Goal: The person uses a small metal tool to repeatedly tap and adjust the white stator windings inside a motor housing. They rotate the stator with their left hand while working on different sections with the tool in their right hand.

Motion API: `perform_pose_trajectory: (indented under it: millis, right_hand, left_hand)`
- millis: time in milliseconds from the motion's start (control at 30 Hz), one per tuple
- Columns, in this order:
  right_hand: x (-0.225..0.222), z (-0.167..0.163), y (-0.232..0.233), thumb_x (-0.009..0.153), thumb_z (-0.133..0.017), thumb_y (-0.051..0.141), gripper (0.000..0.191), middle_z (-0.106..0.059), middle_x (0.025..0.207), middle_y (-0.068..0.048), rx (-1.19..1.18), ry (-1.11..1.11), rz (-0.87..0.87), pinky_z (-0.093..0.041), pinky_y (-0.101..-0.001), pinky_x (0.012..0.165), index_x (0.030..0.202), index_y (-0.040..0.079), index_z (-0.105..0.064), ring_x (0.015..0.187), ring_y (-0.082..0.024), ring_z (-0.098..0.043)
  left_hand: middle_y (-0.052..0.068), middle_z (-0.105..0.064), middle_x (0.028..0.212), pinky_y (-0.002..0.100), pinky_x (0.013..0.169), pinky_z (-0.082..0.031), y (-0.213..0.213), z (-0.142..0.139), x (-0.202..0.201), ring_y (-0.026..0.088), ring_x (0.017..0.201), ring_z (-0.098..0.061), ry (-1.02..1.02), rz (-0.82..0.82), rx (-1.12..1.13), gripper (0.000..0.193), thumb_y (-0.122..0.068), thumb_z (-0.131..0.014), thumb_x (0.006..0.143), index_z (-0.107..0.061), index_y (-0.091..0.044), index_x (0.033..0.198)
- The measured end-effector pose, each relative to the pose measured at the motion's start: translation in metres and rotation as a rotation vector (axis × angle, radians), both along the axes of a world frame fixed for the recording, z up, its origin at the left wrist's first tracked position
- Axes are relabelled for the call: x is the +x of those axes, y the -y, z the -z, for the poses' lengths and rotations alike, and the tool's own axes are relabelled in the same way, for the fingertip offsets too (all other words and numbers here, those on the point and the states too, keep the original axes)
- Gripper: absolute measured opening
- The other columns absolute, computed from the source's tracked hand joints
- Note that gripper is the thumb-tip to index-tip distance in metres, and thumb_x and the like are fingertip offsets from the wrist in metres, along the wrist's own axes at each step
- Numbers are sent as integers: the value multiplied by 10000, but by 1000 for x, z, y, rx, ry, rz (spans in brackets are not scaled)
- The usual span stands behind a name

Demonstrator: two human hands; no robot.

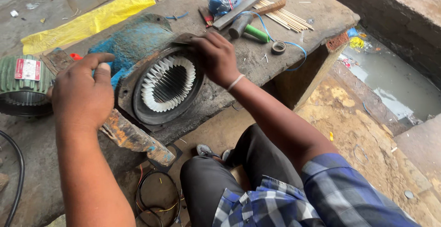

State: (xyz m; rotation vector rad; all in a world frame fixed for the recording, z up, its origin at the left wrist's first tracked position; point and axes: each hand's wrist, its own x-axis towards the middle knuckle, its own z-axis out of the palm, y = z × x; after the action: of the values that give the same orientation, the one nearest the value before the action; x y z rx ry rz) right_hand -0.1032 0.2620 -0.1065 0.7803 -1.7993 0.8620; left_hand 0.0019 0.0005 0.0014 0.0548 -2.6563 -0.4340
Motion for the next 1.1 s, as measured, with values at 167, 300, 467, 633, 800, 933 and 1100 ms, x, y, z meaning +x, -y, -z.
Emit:
perform_pose_trajectory:
  millis: [167, 300, 467, 633, 800, 933, 1100]
  right_hand:
    - [-3, -3, 6, 940, -727, 117, 201, -696, 1043, -72, 103, -90, -57, -557, -393, 788, 1135, 88, -692, 925, -283, -672]
    - [-1, 3, -12, 948, -750, 142, 182, -688, 983, -70, 35, 98, 84, -553, -390, 769, 1121, 96, -719, 918, -276, -672]
    - [-7, 7, 6, 928, -728, 114, 205, -709, 1047, -53, 86, -30, 51, -559, -377, 790, 1132, 89, -711, 936, -260, -672]
    - [-5, 0, -4, 930, -750, 131, 216, -717, 1083, -50, 126, -111, 43, -556, -364, 788, 1141, 105, -712, 951, -238, -672]
    - [2, -9, -4, 892, -766, 151, 298, -697, 1049, -59, 106, -146, -12, -549, -394, 792, 1178, 89, -710, 927, -264, -640]
    - [-3, -18, 15, 864, -704, 85, 334, -689, 1088, -51, 284, -276, 23, -562, -380, 869, 1196, 119, -705, 988, -254, -650]
    - [0, -19, -13, 930, -742, 177, 241, -687, 1066, -34, 195, -59, 76, -549, -383, 813, 1164, 120, -723, 950, -246, -625]
  left_hand:
    - [157, -709, 1222, 598, 1014, -353, -3, -1, 4, 408, 1174, -610, -9, 13, -16, 257, -301, -572, 1055, -756, -228, 1219]
    - [137, -710, 1238, 578, 1074, -341, -5, -3, 4, 380, 1175, -621, 21, -15, 27, 266, -308, -554, 1058, -746, -235, 1228]
    - [137, -704, 1247, 597, 1031, -341, -5, -4, 3, 384, 1182, -612, 27, -8, -17, 269, -303, -555, 1052, -745, -222, 1225]
    - [128, -711, 1237, 589, 1043, -344, -4, -3, 3, 379, 1179, -616, 21, -12, 2, 272, -308, -548, 1058, -744, -234, 1231]
    - [137, -702, 1231, 609, 1008, -343, -3, -3, 0, 388, 1173, -606, 31, -20, -32, 275, -310, -574, 1034, -744, -238, 1237]
    - [128, -695, 1260, 614, 982, -357, -2, -1, 3, 387, 1195, -600, -11, 16, -41, 263, -292, -565, 1052, -736, -222, 1239]
    - [115, -700, 1244, 612, 998, -357, -2, 0, 3, 373, 1178, -614, 1, -8, -13, 263, -296, -563, 1053, -728, -234, 1248]
